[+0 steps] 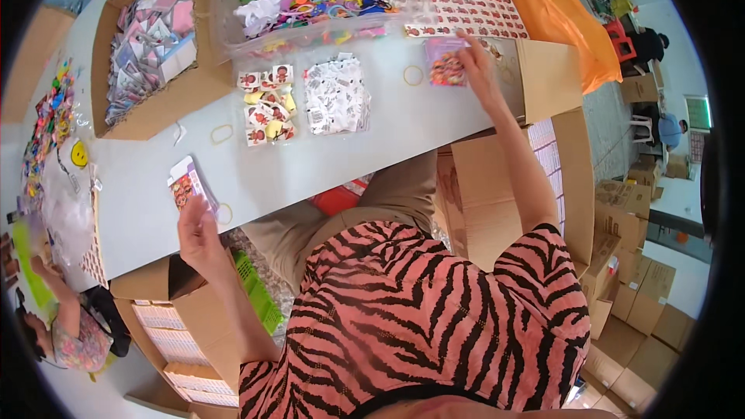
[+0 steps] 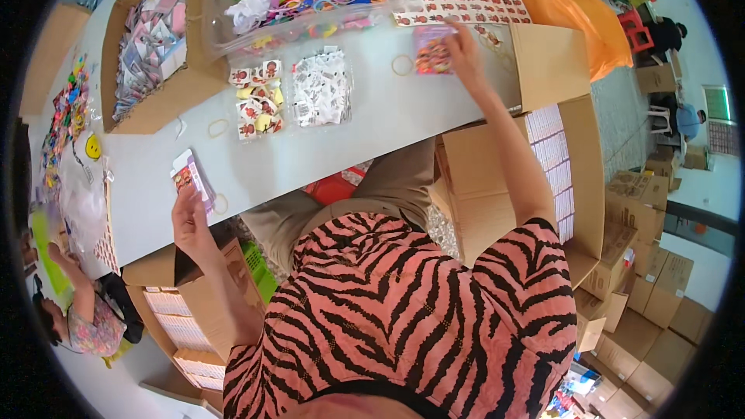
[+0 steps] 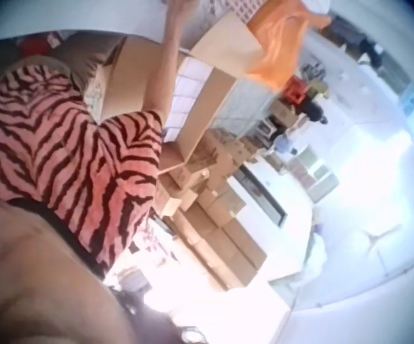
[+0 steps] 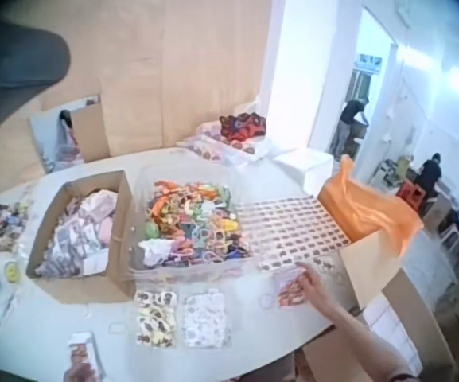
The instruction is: Packing small stickers and toy items into pink cardboard boxes at a workshop table.
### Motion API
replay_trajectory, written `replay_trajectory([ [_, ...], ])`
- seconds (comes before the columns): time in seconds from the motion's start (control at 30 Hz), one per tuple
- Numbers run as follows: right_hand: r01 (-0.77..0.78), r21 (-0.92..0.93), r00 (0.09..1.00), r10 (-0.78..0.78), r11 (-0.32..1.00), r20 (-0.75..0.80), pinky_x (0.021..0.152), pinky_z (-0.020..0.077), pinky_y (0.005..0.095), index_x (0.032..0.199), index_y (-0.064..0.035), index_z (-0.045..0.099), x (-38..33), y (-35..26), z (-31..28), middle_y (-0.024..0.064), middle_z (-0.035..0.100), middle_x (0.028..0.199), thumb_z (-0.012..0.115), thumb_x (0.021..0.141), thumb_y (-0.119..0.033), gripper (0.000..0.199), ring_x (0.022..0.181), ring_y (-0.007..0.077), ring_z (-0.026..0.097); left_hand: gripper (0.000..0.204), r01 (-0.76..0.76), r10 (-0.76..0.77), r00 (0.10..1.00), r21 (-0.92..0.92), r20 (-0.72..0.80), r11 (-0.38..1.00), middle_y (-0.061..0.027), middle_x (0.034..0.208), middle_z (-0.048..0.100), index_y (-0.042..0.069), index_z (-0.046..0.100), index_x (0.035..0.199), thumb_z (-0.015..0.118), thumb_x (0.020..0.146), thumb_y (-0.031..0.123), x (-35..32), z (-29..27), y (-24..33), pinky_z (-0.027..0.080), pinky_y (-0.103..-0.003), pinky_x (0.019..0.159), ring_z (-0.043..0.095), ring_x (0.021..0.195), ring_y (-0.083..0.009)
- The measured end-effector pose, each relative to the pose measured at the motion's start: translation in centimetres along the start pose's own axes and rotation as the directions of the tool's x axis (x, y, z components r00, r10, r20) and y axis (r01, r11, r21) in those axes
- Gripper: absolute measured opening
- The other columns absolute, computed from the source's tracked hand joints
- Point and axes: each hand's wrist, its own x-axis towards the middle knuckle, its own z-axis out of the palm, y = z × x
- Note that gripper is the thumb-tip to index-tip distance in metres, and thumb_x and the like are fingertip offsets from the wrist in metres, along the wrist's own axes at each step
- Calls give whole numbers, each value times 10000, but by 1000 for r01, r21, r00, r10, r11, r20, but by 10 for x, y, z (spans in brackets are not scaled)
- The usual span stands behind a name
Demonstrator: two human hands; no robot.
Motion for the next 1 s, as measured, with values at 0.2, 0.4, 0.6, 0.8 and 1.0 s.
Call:
replay_trajectory([
  [0.2,-49,127,997,57,991,-60,570,468,294,1229,-79,525,26,72,3,58,589,711,512,911,-181,334,656,119,563,532,46,24,991,492,-134,869,-133,1270,497,20,440,1278,645,793,97,23,-41,-48,356,-371,982,457,1185,-236],
  [0.4,-106,139,983,124,985,-132,751,489,266,1255,-47,487,10,46,-3,112,522,1191,529,910,-139,359,966,134,544,786,4,104,988,695,-113,719,-244,1237,474,-47,360,1305,741,704,286,31,-26,-79,353,-383,992,448,1170,-356],
  [0.6,203,-207,974,-219,957,-56,760,484,263,1198,-54,547,-8,14,0,78,499,1253,524,915,-133,295,975,145,532,928,55,81,988,792,-130,608,-192,1251,458,12,267,1359,762,650,348,41,-7,-73,327,-480,969,404,1190,-359],
  [0.8,361,-353,921,-389,863,-10,919,417,331,1128,-67,594,-38,-56,16,125,487,1251,561,876,-72,255,1143,259,483,924,83,39,990,779,-137,621,-192,1241,466,11,243,1369,761,650,270,45,1,-64,336,-464,970,418,1175,-358],
  [1.0,426,-216,903,-428,879,40,983,356,350,1136,-84,592,-54,-70,33,120,474,1287,562,843,-16,303,1195,249,444,920,133,-16,985,706,-169,696,-213,1238,463,-7,253,1362,765,632,217,43,-1,-60,357,-443,956,440,1147,-359],
])
